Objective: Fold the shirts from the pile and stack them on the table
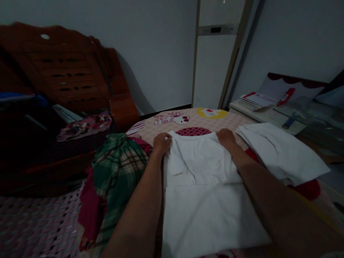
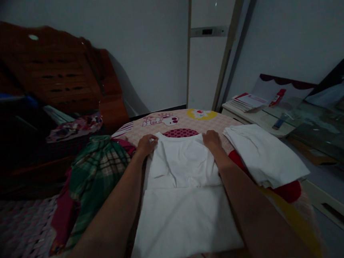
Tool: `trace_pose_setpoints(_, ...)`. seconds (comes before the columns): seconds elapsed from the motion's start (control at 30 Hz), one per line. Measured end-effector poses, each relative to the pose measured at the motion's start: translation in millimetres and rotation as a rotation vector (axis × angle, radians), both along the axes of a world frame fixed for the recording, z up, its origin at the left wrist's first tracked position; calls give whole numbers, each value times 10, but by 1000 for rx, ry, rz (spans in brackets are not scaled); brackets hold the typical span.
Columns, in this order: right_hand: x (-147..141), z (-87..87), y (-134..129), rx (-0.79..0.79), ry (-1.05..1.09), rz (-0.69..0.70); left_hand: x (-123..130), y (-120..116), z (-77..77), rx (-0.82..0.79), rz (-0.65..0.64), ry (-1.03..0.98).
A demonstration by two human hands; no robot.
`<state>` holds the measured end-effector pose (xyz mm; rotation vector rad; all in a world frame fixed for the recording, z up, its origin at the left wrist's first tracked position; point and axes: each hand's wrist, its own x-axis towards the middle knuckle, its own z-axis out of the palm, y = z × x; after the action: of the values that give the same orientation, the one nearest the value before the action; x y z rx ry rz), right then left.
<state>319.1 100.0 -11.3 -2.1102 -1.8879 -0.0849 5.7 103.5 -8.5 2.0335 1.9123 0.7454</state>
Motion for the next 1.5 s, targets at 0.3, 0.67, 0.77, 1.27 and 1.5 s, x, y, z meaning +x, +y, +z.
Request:
trace_pose_setpoints(0.3,-31,-30,94,33,69,-28,-4,102,-40,-26,20,-49)
trace_pose_setpoints(0.67,-99,8,135,241,62,8,109,-60,2,32,31,176)
trace_pose_setpoints(0.77,-116,-62,119,145,17,8,130,-87,-22,-12,21,262)
trace_pose_setpoints(1.27,-296,461,-782,-25,321,390,-155,-81,258,4,134,-253)
trace_pose_setpoints(1.5,-496,183,-959,-31,462,506,-115,-118,264,-66,-94,25)
